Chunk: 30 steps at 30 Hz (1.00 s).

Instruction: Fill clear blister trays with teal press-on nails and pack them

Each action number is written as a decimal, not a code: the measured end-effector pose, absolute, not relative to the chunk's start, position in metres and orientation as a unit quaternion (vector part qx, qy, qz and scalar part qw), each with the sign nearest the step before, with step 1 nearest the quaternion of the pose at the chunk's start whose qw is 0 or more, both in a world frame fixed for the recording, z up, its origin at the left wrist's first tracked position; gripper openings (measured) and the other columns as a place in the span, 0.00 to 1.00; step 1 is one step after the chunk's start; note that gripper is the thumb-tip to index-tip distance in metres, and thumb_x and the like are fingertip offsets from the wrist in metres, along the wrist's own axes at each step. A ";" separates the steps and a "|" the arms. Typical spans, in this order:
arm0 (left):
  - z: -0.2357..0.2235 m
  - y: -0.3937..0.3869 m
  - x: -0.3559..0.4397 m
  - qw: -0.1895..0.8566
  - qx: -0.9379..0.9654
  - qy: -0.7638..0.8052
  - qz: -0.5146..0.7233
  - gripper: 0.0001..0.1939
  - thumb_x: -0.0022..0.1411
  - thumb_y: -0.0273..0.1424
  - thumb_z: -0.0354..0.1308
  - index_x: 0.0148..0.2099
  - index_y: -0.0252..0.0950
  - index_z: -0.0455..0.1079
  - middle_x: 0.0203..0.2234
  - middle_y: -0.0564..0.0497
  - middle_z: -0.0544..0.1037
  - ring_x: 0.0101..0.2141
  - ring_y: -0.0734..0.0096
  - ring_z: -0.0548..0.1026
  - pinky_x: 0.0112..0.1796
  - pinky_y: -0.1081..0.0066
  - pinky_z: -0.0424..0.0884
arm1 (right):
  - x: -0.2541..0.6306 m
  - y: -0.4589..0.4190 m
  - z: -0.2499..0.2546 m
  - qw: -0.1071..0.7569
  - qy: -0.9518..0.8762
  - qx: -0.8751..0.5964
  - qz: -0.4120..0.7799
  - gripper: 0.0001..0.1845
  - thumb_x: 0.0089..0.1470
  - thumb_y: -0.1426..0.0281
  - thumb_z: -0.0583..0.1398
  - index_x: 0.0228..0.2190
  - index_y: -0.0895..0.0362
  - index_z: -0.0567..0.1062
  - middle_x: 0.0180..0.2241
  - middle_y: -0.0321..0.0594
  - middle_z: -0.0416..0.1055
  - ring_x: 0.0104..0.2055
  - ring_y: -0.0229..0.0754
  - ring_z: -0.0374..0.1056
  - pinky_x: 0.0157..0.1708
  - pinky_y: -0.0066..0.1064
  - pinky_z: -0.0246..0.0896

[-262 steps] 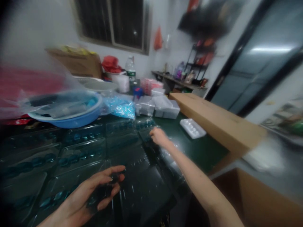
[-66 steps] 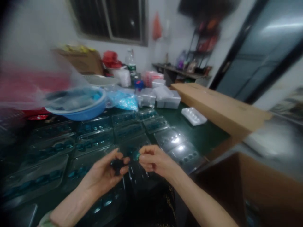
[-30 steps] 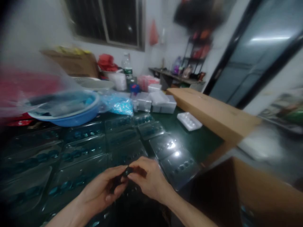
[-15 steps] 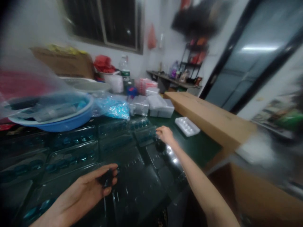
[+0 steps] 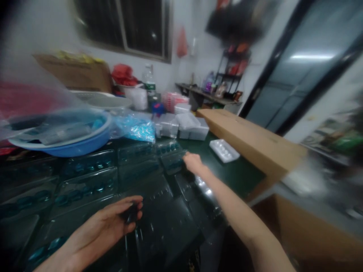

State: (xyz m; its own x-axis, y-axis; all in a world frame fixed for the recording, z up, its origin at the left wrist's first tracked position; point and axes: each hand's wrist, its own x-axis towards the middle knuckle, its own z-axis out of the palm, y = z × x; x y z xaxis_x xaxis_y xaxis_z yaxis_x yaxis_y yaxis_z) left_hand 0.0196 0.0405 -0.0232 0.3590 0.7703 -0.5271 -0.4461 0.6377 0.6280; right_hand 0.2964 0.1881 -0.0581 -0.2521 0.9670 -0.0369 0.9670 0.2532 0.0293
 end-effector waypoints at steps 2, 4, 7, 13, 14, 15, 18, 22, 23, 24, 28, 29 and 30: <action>-0.022 0.039 0.021 0.805 0.194 0.408 0.384 0.12 0.52 0.22 0.55 0.40 0.30 0.70 0.34 0.44 0.71 0.35 0.62 0.71 0.30 0.68 0.65 | 0.293 0.186 -0.056 0.032 0.786 0.617 0.015 0.13 0.55 0.67 0.54 0.41 0.60 0.67 0.40 0.42 0.66 0.40 0.40 0.65 0.39 0.38 0.62; -0.021 0.037 0.020 0.807 0.196 0.396 0.390 0.13 0.51 0.21 0.54 0.41 0.30 0.70 0.34 0.44 0.71 0.35 0.61 0.71 0.31 0.68 0.66 | 0.289 0.183 -0.054 0.030 0.776 0.629 0.033 0.15 0.55 0.67 0.54 0.44 0.60 0.65 0.41 0.42 0.66 0.39 0.40 0.65 0.38 0.38 0.62; -0.022 0.034 0.017 0.804 0.200 0.398 0.393 0.13 0.51 0.21 0.54 0.41 0.30 0.70 0.34 0.44 0.71 0.35 0.60 0.71 0.30 0.68 0.65 | 0.285 0.180 -0.050 0.015 0.764 0.642 0.056 0.18 0.56 0.67 0.52 0.48 0.59 0.61 0.43 0.43 0.64 0.40 0.41 0.65 0.39 0.39 0.62; -0.026 0.033 0.019 0.796 0.212 0.409 0.392 0.11 0.52 0.22 0.55 0.39 0.30 0.70 0.32 0.46 0.70 0.33 0.63 0.71 0.28 0.69 0.65 | 0.276 0.187 -0.044 0.021 0.780 0.624 0.033 0.15 0.56 0.65 0.52 0.43 0.59 0.66 0.42 0.42 0.65 0.42 0.41 0.64 0.40 0.39 0.61; -0.027 0.034 0.020 0.796 0.214 0.411 0.389 0.11 0.51 0.23 0.55 0.39 0.30 0.70 0.32 0.46 0.70 0.32 0.63 0.71 0.28 0.69 0.65 | 0.275 0.190 -0.043 0.027 0.782 0.622 0.026 0.14 0.56 0.65 0.52 0.42 0.59 0.67 0.41 0.42 0.66 0.42 0.41 0.64 0.40 0.39 0.61; -0.027 0.034 0.022 0.796 0.216 0.411 0.389 0.11 0.51 0.23 0.55 0.39 0.30 0.70 0.32 0.46 0.70 0.32 0.64 0.71 0.28 0.69 0.65 | 0.274 0.192 -0.043 0.033 0.783 0.621 0.019 0.14 0.55 0.65 0.53 0.41 0.59 0.67 0.41 0.41 0.66 0.41 0.41 0.64 0.40 0.39 0.61; -0.029 0.035 0.027 0.798 0.224 0.404 0.387 0.11 0.51 0.23 0.55 0.39 0.30 0.70 0.32 0.46 0.70 0.32 0.64 0.71 0.28 0.70 0.65 | 0.271 0.199 -0.044 0.049 0.784 0.619 0.004 0.13 0.55 0.66 0.54 0.41 0.59 0.67 0.41 0.41 0.66 0.41 0.40 0.64 0.40 0.38 0.62; -0.029 0.036 0.030 0.799 0.226 0.402 0.385 0.10 0.51 0.23 0.55 0.39 0.30 0.70 0.32 0.46 0.71 0.32 0.64 0.71 0.29 0.69 0.65 | 0.267 0.201 -0.044 0.066 0.782 0.620 -0.007 0.13 0.55 0.66 0.54 0.41 0.59 0.67 0.42 0.42 0.66 0.41 0.40 0.64 0.39 0.38 0.62; -0.028 0.037 0.030 0.800 0.225 0.401 0.384 0.10 0.51 0.23 0.55 0.39 0.29 0.70 0.32 0.45 0.71 0.33 0.63 0.72 0.29 0.69 0.66 | 0.266 0.200 -0.044 0.069 0.781 0.620 -0.009 0.13 0.55 0.66 0.54 0.41 0.60 0.67 0.42 0.42 0.65 0.41 0.40 0.64 0.39 0.38 0.62; -0.028 0.037 0.030 0.802 0.225 0.398 0.384 0.11 0.52 0.23 0.55 0.39 0.29 0.70 0.33 0.45 0.71 0.33 0.62 0.72 0.29 0.69 0.66 | 0.265 0.200 -0.044 0.072 0.780 0.621 -0.011 0.13 0.55 0.66 0.54 0.41 0.60 0.67 0.42 0.42 0.65 0.41 0.40 0.64 0.39 0.38 0.62; -0.023 0.040 0.031 0.806 0.210 0.382 0.400 0.11 0.53 0.24 0.53 0.41 0.28 0.69 0.34 0.42 0.71 0.36 0.58 0.71 0.29 0.68 0.66 | 0.261 0.192 -0.045 0.069 0.782 0.619 -0.006 0.14 0.55 0.67 0.54 0.41 0.60 0.67 0.42 0.42 0.65 0.42 0.41 0.64 0.40 0.39 0.61; -0.022 0.041 0.032 0.808 0.202 0.376 0.407 0.12 0.54 0.25 0.53 0.41 0.28 0.69 0.35 0.41 0.71 0.36 0.57 0.71 0.29 0.67 0.66 | 0.260 0.190 -0.045 0.065 0.783 0.619 -0.003 0.14 0.55 0.67 0.54 0.41 0.61 0.67 0.42 0.43 0.65 0.42 0.41 0.64 0.40 0.39 0.61; -0.020 0.041 0.032 0.810 0.193 0.370 0.413 0.13 0.55 0.26 0.52 0.42 0.27 0.69 0.35 0.40 0.71 0.36 0.55 0.71 0.29 0.67 0.66 | 0.259 0.188 -0.044 0.061 0.783 0.619 -0.001 0.14 0.55 0.67 0.54 0.41 0.61 0.67 0.42 0.43 0.65 0.42 0.41 0.64 0.41 0.39 0.61</action>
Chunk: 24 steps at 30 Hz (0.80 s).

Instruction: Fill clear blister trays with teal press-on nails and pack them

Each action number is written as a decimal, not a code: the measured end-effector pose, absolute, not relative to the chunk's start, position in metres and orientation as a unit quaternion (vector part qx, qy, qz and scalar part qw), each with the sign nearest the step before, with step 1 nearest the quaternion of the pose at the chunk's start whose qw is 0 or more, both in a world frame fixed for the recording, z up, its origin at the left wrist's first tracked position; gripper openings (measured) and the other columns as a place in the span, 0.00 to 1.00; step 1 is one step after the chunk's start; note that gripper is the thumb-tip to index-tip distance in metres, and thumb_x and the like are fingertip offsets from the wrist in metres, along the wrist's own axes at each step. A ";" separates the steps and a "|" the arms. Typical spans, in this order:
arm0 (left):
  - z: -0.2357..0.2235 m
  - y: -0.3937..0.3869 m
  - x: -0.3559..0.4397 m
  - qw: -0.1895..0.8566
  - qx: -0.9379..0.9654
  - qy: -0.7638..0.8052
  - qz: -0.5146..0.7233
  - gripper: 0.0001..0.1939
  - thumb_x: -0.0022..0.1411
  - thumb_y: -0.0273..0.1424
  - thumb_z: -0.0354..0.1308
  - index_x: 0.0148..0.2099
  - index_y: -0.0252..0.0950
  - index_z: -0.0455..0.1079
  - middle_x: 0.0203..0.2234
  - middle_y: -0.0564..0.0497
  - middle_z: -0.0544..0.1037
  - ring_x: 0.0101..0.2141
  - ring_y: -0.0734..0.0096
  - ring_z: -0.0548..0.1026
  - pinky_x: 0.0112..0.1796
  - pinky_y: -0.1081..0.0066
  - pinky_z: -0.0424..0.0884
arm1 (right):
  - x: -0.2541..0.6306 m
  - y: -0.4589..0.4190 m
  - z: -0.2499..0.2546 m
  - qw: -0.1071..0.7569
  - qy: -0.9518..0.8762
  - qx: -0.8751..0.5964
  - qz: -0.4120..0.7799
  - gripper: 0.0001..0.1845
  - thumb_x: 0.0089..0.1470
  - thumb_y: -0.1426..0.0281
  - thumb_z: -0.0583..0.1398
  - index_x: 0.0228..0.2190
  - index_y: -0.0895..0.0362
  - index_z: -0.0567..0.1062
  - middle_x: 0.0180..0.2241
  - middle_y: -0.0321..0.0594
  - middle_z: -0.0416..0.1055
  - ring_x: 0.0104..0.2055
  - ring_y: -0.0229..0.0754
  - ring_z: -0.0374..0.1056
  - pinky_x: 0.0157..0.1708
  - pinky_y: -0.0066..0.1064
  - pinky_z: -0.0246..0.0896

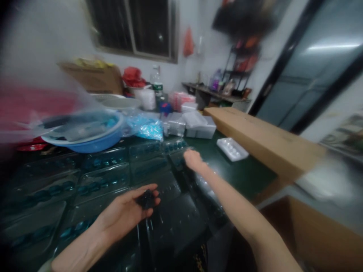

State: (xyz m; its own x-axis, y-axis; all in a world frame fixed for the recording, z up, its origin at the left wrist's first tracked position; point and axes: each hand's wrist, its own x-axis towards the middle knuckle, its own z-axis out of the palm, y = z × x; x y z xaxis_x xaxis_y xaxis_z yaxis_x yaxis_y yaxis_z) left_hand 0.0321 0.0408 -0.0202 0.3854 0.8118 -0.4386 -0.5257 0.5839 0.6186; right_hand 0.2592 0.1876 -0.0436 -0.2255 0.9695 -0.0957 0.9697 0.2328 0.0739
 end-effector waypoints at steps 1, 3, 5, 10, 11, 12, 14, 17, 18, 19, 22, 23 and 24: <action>-0.019 0.041 0.032 0.812 0.187 0.362 0.418 0.13 0.55 0.27 0.52 0.43 0.27 0.68 0.35 0.40 0.71 0.37 0.54 0.71 0.28 0.66 0.66 | 0.258 0.185 -0.042 0.054 0.783 0.620 0.002 0.13 0.55 0.67 0.54 0.41 0.61 0.67 0.42 0.42 0.65 0.42 0.41 0.64 0.40 0.39 0.61; -0.016 0.039 0.032 0.814 0.181 0.349 0.427 0.15 0.56 0.28 0.51 0.44 0.27 0.67 0.36 0.39 0.71 0.37 0.54 0.71 0.28 0.66 0.66 | 0.256 0.178 -0.035 0.032 0.782 0.622 0.009 0.12 0.54 0.68 0.55 0.39 0.62 0.68 0.41 0.44 0.65 0.41 0.42 0.63 0.39 0.39 0.60; -0.013 0.036 0.030 0.814 0.181 0.342 0.434 0.16 0.56 0.29 0.52 0.45 0.27 0.66 0.36 0.38 0.71 0.37 0.54 0.71 0.29 0.66 0.66 | 0.251 0.165 -0.025 -0.006 0.785 0.619 0.018 0.12 0.54 0.71 0.54 0.40 0.63 0.67 0.42 0.48 0.64 0.42 0.45 0.63 0.38 0.37 0.60; -0.015 0.030 0.027 0.804 0.192 0.342 0.447 0.15 0.56 0.31 0.52 0.45 0.29 0.67 0.36 0.38 0.72 0.36 0.55 0.71 0.30 0.64 0.66 | 0.223 0.098 0.001 -0.115 0.832 0.542 -0.007 0.14 0.57 0.67 0.50 0.44 0.54 0.66 0.39 0.40 0.65 0.38 0.36 0.63 0.36 0.26 0.57; -0.015 0.029 0.027 0.803 0.198 0.337 0.451 0.15 0.56 0.31 0.51 0.44 0.29 0.67 0.36 0.39 0.72 0.36 0.56 0.71 0.30 0.64 0.66 | 0.216 0.082 0.003 -0.142 0.849 0.507 -0.035 0.13 0.56 0.65 0.51 0.43 0.52 0.67 0.37 0.37 0.65 0.36 0.34 0.63 0.35 0.24 0.57; -0.016 0.028 0.028 0.803 0.207 0.328 0.454 0.14 0.57 0.31 0.50 0.43 0.29 0.68 0.37 0.40 0.72 0.36 0.58 0.71 0.30 0.63 0.66 | 0.209 0.067 0.005 -0.187 0.863 0.462 -0.082 0.12 0.54 0.64 0.54 0.41 0.52 0.68 0.35 0.36 0.66 0.34 0.34 0.63 0.34 0.23 0.57; -0.017 0.025 0.031 0.803 0.226 0.309 0.457 0.12 0.58 0.29 0.49 0.41 0.30 0.69 0.37 0.42 0.73 0.34 0.61 0.71 0.32 0.62 0.67 | 0.200 0.045 0.005 -0.252 0.869 0.398 -0.152 0.12 0.50 0.67 0.58 0.39 0.51 0.70 0.33 0.34 0.66 0.33 0.33 0.63 0.33 0.24 0.56; -0.016 0.020 0.036 0.802 0.254 0.300 0.449 0.11 0.57 0.28 0.50 0.39 0.31 0.71 0.34 0.44 0.74 0.34 0.63 0.70 0.32 0.62 0.67 | 0.194 0.029 0.001 -0.302 0.848 0.389 -0.196 0.10 0.48 0.74 0.58 0.35 0.53 0.72 0.31 0.34 0.67 0.32 0.34 0.63 0.32 0.24 0.56; -0.015 0.018 0.036 0.800 0.263 0.301 0.447 0.11 0.57 0.27 0.50 0.39 0.30 0.71 0.35 0.44 0.74 0.35 0.62 0.70 0.32 0.62 0.67 | 0.194 0.027 -0.001 -0.314 0.838 0.396 -0.208 0.09 0.48 0.76 0.57 0.34 0.54 0.72 0.30 0.34 0.67 0.32 0.34 0.63 0.32 0.24 0.56; -0.015 0.017 0.037 0.797 0.269 0.307 0.446 0.11 0.56 0.26 0.50 0.39 0.30 0.71 0.36 0.43 0.74 0.36 0.61 0.70 0.32 0.62 0.67 | 0.195 0.026 -0.003 -0.327 0.826 0.401 -0.223 0.10 0.48 0.77 0.56 0.33 0.54 0.72 0.30 0.34 0.68 0.33 0.34 0.63 0.32 0.25 0.56; -0.012 0.013 0.038 0.786 0.280 0.330 0.441 0.11 0.55 0.25 0.51 0.40 0.30 0.71 0.37 0.41 0.73 0.37 0.59 0.69 0.32 0.61 0.67 | 0.197 0.026 -0.010 -0.360 0.790 0.412 -0.277 0.09 0.47 0.77 0.56 0.32 0.55 0.72 0.30 0.35 0.68 0.32 0.34 0.63 0.31 0.25 0.57; -0.011 0.012 0.038 0.785 0.286 0.335 0.435 0.11 0.54 0.24 0.52 0.40 0.30 0.71 0.36 0.41 0.73 0.36 0.59 0.70 0.32 0.62 0.67 | 0.197 0.025 -0.013 -0.368 0.776 0.416 -0.299 0.09 0.47 0.77 0.56 0.32 0.55 0.72 0.30 0.35 0.68 0.31 0.34 0.63 0.30 0.25 0.57; -0.010 0.011 0.039 0.784 0.296 0.340 0.428 0.11 0.53 0.24 0.53 0.40 0.30 0.71 0.33 0.42 0.73 0.35 0.60 0.70 0.31 0.63 0.67 | 0.197 0.025 -0.016 -0.375 0.759 0.419 -0.328 0.08 0.47 0.76 0.56 0.32 0.56 0.72 0.28 0.35 0.68 0.29 0.34 0.63 0.28 0.25 0.58</action>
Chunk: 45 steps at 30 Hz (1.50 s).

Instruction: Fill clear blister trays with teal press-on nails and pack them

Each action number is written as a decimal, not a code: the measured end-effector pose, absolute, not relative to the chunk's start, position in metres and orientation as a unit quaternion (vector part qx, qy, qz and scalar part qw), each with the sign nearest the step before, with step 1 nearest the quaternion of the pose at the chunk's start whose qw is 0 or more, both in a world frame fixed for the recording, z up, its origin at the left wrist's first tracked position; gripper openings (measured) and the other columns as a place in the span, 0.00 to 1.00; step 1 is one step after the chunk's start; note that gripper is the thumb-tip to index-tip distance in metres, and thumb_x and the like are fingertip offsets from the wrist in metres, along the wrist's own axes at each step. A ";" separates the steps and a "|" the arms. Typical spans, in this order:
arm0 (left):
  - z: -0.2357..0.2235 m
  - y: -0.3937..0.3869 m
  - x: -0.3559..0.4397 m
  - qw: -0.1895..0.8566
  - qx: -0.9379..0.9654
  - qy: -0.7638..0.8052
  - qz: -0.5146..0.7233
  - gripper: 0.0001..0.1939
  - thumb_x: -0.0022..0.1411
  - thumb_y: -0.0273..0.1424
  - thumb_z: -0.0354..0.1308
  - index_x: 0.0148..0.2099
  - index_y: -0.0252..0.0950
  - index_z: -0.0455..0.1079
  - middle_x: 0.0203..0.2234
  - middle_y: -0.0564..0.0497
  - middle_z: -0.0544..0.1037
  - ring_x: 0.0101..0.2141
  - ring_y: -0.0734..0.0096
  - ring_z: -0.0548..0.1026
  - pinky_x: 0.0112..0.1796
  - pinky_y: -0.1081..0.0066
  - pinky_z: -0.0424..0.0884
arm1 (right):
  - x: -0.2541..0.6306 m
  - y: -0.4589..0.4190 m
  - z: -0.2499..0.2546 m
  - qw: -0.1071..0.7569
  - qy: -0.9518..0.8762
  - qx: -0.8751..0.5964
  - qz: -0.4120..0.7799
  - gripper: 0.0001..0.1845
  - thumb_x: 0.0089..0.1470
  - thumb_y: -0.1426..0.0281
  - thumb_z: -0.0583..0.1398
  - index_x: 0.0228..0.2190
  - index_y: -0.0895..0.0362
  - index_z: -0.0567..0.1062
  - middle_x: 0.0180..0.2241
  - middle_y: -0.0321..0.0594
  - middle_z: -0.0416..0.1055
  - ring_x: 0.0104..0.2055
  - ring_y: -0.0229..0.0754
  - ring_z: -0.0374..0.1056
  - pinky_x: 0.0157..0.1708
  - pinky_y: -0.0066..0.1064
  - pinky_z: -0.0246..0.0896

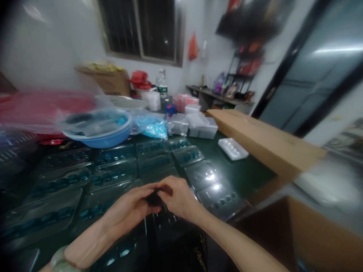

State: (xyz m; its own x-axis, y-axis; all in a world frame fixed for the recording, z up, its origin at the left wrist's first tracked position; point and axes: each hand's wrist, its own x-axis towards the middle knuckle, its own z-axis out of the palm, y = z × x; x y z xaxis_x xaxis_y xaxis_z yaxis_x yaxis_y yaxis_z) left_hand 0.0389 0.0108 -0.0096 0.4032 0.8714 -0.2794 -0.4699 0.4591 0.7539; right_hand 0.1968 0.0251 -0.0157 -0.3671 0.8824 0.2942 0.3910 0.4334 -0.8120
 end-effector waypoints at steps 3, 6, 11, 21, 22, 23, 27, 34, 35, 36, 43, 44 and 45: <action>-0.006 0.008 0.042 0.768 0.340 0.359 0.406 0.13 0.49 0.21 0.56 0.40 0.31 0.71 0.27 0.46 0.73 0.31 0.66 0.70 0.29 0.68 0.66 | 0.195 0.025 -0.021 0.399 -0.681 -0.424 0.444 0.05 0.48 0.73 0.55 0.30 0.57 0.71 0.23 0.33 0.67 0.23 0.33 0.64 0.23 0.24 0.58; -0.006 0.007 0.044 0.745 0.371 0.382 0.401 0.12 0.50 0.23 0.58 0.39 0.30 0.70 0.25 0.47 0.72 0.28 0.69 0.70 0.26 0.72 0.64 | 0.194 0.024 -0.021 0.421 -0.608 -0.412 0.532 0.05 0.47 0.72 0.56 0.30 0.57 0.70 0.22 0.31 0.65 0.20 0.31 0.62 0.20 0.23 0.57; -0.009 0.008 0.045 0.744 0.379 0.382 0.396 0.11 0.50 0.28 0.59 0.38 0.30 0.69 0.23 0.49 0.71 0.23 0.73 0.68 0.20 0.75 0.61 | 0.198 0.023 -0.016 0.426 -0.575 -0.409 0.566 0.08 0.46 0.72 0.57 0.32 0.57 0.73 0.20 0.30 0.64 0.18 0.28 0.55 0.16 0.21 0.49; -0.006 0.013 0.039 0.747 0.393 0.362 0.396 0.08 0.55 0.27 0.54 0.39 0.31 0.65 0.23 0.47 0.72 0.24 0.70 0.70 0.22 0.72 0.66 | 0.204 0.029 -0.013 0.375 -0.629 -0.394 0.556 0.12 0.44 0.70 0.59 0.35 0.57 0.70 0.28 0.34 0.68 0.25 0.32 0.62 0.20 0.22 0.55; -0.008 0.013 0.039 0.744 0.393 0.372 0.392 0.08 0.55 0.28 0.54 0.38 0.31 0.65 0.22 0.48 0.71 0.23 0.70 0.70 0.20 0.72 0.65 | 0.203 0.029 -0.014 0.371 -0.650 -0.402 0.527 0.12 0.43 0.71 0.60 0.34 0.57 0.70 0.28 0.34 0.67 0.26 0.32 0.62 0.22 0.22 0.55; -0.009 0.014 0.039 0.741 0.392 0.384 0.388 0.09 0.54 0.29 0.55 0.38 0.31 0.65 0.21 0.49 0.71 0.22 0.70 0.69 0.19 0.72 0.65 | 0.202 0.029 -0.014 0.371 -0.668 -0.412 0.497 0.10 0.42 0.72 0.60 0.32 0.57 0.70 0.26 0.33 0.66 0.26 0.32 0.61 0.24 0.22 0.56; -0.010 0.015 0.036 0.731 0.403 0.416 0.362 0.12 0.52 0.31 0.57 0.38 0.32 0.64 0.18 0.50 0.70 0.20 0.69 0.69 0.15 0.74 0.63 | 0.200 0.029 -0.018 0.367 -0.676 -0.415 0.487 0.06 0.43 0.73 0.59 0.28 0.57 0.68 0.22 0.30 0.62 0.22 0.30 0.58 0.21 0.21 0.53; -0.011 0.019 0.028 0.661 0.528 0.447 0.291 0.09 0.54 0.29 0.52 0.38 0.32 0.66 0.18 0.51 0.70 0.13 0.75 0.67 0.15 0.75 0.62 | 0.195 0.031 -0.026 0.346 -0.672 -0.429 0.495 0.07 0.45 0.76 0.52 0.29 0.57 0.67 0.20 0.30 0.61 0.19 0.30 0.57 0.18 0.21 0.51; -0.012 0.020 0.028 0.649 0.536 0.456 0.290 0.09 0.54 0.28 0.51 0.38 0.32 0.66 0.17 0.52 0.70 0.13 0.75 0.66 0.14 0.76 0.61 | 0.193 0.031 -0.027 0.360 -0.694 -0.428 0.454 0.08 0.43 0.78 0.52 0.28 0.57 0.67 0.21 0.30 0.62 0.21 0.30 0.58 0.20 0.21 0.52; -0.014 0.020 0.028 0.640 0.539 0.465 0.290 0.09 0.54 0.28 0.51 0.38 0.32 0.66 0.17 0.52 0.69 0.12 0.75 0.66 0.14 0.76 0.60 | 0.191 0.030 -0.028 0.371 -0.711 -0.426 0.418 0.08 0.42 0.78 0.52 0.27 0.57 0.67 0.22 0.30 0.62 0.23 0.30 0.58 0.21 0.21 0.51; -0.014 0.016 0.036 0.660 0.489 0.476 0.314 0.06 0.53 0.29 0.51 0.35 0.34 0.66 0.14 0.55 0.65 0.13 0.75 0.64 0.12 0.77 0.60 | 0.182 0.026 -0.027 0.405 -0.670 -0.440 0.441 0.06 0.36 0.79 0.53 0.21 0.57 0.64 0.19 0.29 0.59 0.21 0.30 0.56 0.19 0.21 0.50; -0.013 0.016 0.033 0.669 0.474 0.476 0.319 0.05 0.53 0.28 0.51 0.33 0.34 0.65 0.14 0.55 0.64 0.13 0.76 0.63 0.11 0.77 0.59 | 0.187 0.027 -0.027 0.411 -0.663 -0.437 0.448 0.06 0.35 0.79 0.53 0.20 0.57 0.64 0.19 0.29 0.59 0.21 0.30 0.56 0.19 0.21 0.50; -0.012 0.016 0.026 0.676 0.458 0.476 0.327 0.03 0.53 0.28 0.51 0.30 0.34 0.65 0.14 0.55 0.64 0.13 0.77 0.62 0.11 0.78 0.57 | 0.196 0.029 -0.028 0.426 -0.647 -0.441 0.454 0.06 0.35 0.80 0.53 0.20 0.58 0.65 0.19 0.29 0.59 0.21 0.30 0.55 0.19 0.21 0.49</action>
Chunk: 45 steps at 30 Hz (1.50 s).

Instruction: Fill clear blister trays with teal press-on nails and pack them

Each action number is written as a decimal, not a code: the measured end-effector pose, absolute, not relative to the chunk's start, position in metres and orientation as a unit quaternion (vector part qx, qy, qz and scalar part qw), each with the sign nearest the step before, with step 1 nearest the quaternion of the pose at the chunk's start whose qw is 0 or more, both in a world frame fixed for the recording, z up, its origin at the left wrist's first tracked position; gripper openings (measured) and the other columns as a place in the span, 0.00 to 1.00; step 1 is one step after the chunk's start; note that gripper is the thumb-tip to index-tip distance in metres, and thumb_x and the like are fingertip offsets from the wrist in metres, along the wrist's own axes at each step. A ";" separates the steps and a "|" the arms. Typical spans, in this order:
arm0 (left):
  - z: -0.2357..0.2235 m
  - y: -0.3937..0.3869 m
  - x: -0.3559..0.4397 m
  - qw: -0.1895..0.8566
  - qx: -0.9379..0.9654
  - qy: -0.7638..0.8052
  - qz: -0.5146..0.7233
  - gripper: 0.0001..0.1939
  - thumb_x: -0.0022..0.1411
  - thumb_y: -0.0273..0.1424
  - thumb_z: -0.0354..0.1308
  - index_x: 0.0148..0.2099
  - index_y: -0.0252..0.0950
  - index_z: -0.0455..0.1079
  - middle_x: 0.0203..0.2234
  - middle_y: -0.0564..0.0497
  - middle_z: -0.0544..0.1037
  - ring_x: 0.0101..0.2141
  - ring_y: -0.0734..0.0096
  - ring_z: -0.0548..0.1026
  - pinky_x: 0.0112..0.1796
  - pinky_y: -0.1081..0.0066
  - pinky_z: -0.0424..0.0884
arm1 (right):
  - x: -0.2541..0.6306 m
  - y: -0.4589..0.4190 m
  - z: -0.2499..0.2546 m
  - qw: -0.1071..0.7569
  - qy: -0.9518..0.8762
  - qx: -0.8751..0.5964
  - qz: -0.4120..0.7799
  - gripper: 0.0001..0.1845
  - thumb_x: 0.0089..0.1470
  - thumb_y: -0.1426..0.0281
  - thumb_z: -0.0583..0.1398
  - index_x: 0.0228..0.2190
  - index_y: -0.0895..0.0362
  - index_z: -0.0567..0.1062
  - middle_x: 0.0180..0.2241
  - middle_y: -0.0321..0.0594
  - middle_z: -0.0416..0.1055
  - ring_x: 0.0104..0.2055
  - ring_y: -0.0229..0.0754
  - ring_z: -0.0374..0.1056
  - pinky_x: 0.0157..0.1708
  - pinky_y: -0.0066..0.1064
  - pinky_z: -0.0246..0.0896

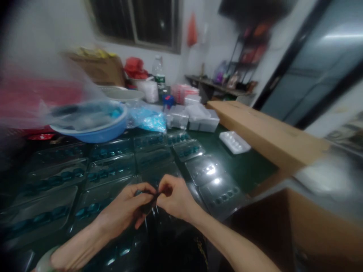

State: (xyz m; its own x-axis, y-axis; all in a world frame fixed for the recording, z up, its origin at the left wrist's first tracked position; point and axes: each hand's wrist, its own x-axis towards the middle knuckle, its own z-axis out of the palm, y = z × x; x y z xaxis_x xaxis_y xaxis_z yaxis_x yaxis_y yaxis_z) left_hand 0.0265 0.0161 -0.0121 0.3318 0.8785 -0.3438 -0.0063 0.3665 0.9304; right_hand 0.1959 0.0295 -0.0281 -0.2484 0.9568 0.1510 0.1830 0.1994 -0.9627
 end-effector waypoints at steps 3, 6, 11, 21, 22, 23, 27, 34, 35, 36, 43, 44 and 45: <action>-0.012 0.019 -0.001 0.696 0.400 0.466 0.371 0.04 0.53 0.26 0.52 0.26 0.34 0.63 0.17 0.55 0.63 0.14 0.80 0.59 0.10 0.81 0.54 | 0.231 0.040 -0.033 0.519 -0.542 -0.479 0.456 0.06 0.35 0.79 0.54 0.20 0.57 0.64 0.15 0.26 0.56 0.16 0.28 0.51 0.15 0.20 0.44; -0.014 0.019 -0.018 0.748 0.356 0.424 0.366 0.03 0.54 0.28 0.53 0.30 0.34 0.65 0.21 0.54 0.64 0.18 0.78 0.63 0.11 0.81 0.57 | 0.252 0.044 -0.038 0.547 -0.487 -0.487 0.476 0.05 0.41 0.76 0.54 0.25 0.56 0.65 0.13 0.25 0.54 0.13 0.28 0.49 0.14 0.21 0.44; -0.012 0.010 0.011 0.796 0.355 0.360 0.333 0.10 0.56 0.33 0.52 0.27 0.31 0.65 0.26 0.48 0.67 0.24 0.70 0.69 0.11 0.79 0.59 | 0.224 0.027 -0.040 0.515 -0.476 -0.414 0.580 0.05 0.43 0.71 0.60 0.28 0.57 0.68 0.19 0.30 0.61 0.18 0.30 0.57 0.18 0.23 0.51; -0.005 -0.012 0.042 0.806 0.328 0.367 0.329 0.11 0.57 0.35 0.51 0.30 0.31 0.66 0.23 0.49 0.66 0.18 0.77 0.65 0.11 0.80 0.55 | 0.205 0.014 -0.041 0.433 -0.625 -0.447 0.471 0.10 0.40 0.69 0.64 0.21 0.59 0.67 0.19 0.30 0.60 0.22 0.30 0.55 0.21 0.22 0.48; -0.005 -0.013 0.041 0.799 0.321 0.381 0.338 0.10 0.56 0.33 0.52 0.30 0.31 0.66 0.22 0.50 0.65 0.17 0.79 0.64 0.11 0.80 0.54 | 0.205 0.014 -0.041 0.425 -0.634 -0.448 0.466 0.10 0.40 0.68 0.64 0.20 0.59 0.67 0.19 0.29 0.60 0.22 0.30 0.54 0.20 0.22 0.47; -0.005 -0.014 0.041 0.794 0.313 0.392 0.344 0.09 0.56 0.33 0.52 0.29 0.31 0.66 0.21 0.51 0.65 0.17 0.79 0.63 0.11 0.81 0.53 | 0.205 0.013 -0.041 0.418 -0.638 -0.447 0.466 0.11 0.40 0.68 0.64 0.20 0.59 0.67 0.18 0.29 0.59 0.22 0.30 0.54 0.20 0.22 0.47; -0.008 -0.014 0.040 0.804 0.293 0.394 0.337 0.07 0.54 0.32 0.55 0.29 0.32 0.65 0.19 0.54 0.62 0.18 0.81 0.62 0.12 0.81 0.48 | 0.205 0.011 -0.040 0.402 -0.626 -0.407 0.530 0.10 0.41 0.67 0.63 0.21 0.60 0.68 0.19 0.30 0.60 0.22 0.30 0.54 0.20 0.22 0.47; -0.012 -0.009 0.044 0.809 0.296 0.380 0.338 0.09 0.53 0.33 0.57 0.27 0.33 0.63 0.19 0.54 0.63 0.19 0.81 0.61 0.14 0.81 0.47 | 0.217 0.008 -0.037 0.381 -0.554 -0.342 0.656 0.11 0.47 0.66 0.60 0.31 0.60 0.72 0.20 0.33 0.64 0.19 0.30 0.57 0.19 0.23 0.50; -0.012 -0.008 0.045 0.803 0.306 0.383 0.340 0.09 0.53 0.33 0.57 0.28 0.33 0.62 0.18 0.54 0.64 0.19 0.81 0.61 0.15 0.81 0.48 | 0.218 0.007 -0.038 0.389 -0.539 -0.328 0.671 0.11 0.48 0.66 0.59 0.31 0.61 0.72 0.20 0.33 0.64 0.19 0.30 0.57 0.18 0.23 0.50; -0.012 -0.007 0.046 0.794 0.319 0.389 0.342 0.09 0.54 0.34 0.56 0.28 0.34 0.62 0.18 0.54 0.64 0.18 0.81 0.61 0.15 0.81 0.48 | 0.219 0.007 -0.038 0.397 -0.522 -0.314 0.686 0.11 0.49 0.65 0.59 0.31 0.61 0.72 0.20 0.33 0.64 0.18 0.30 0.57 0.18 0.23 0.49; -0.010 0.001 0.051 0.710 0.427 0.431 0.357 0.10 0.54 0.36 0.55 0.29 0.33 0.63 0.16 0.55 0.65 0.15 0.83 0.57 0.16 0.79 0.49 | 0.215 0.011 -0.038 0.412 -0.436 -0.322 0.733 0.08 0.47 0.66 0.60 0.27 0.60 0.70 0.16 0.30 0.61 0.16 0.28 0.53 0.14 0.22 0.45; -0.010 0.001 0.052 0.703 0.432 0.436 0.361 0.10 0.55 0.36 0.55 0.29 0.33 0.62 0.16 0.55 0.65 0.15 0.83 0.57 0.16 0.78 0.48 | 0.214 0.011 -0.038 0.415 -0.428 -0.329 0.733 0.08 0.46 0.67 0.60 0.26 0.60 0.69 0.15 0.30 0.59 0.15 0.28 0.52 0.14 0.21 0.44; -0.010 0.002 0.053 0.698 0.432 0.438 0.366 0.11 0.55 0.36 0.54 0.29 0.33 0.62 0.16 0.56 0.65 0.15 0.83 0.57 0.16 0.78 0.48 | 0.213 0.012 -0.038 0.412 -0.418 -0.330 0.740 0.08 0.46 0.68 0.61 0.24 0.59 0.68 0.14 0.29 0.58 0.15 0.28 0.51 0.13 0.21 0.43</action>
State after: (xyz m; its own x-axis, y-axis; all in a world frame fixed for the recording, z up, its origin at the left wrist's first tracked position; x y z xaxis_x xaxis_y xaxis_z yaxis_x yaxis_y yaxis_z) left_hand 0.0528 0.0017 -0.0095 0.3475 0.8898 -0.2957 -0.1330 0.3590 0.9238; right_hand 0.2129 0.0116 -0.0384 -0.4432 0.8848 -0.1437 -0.3339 -0.3118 -0.8895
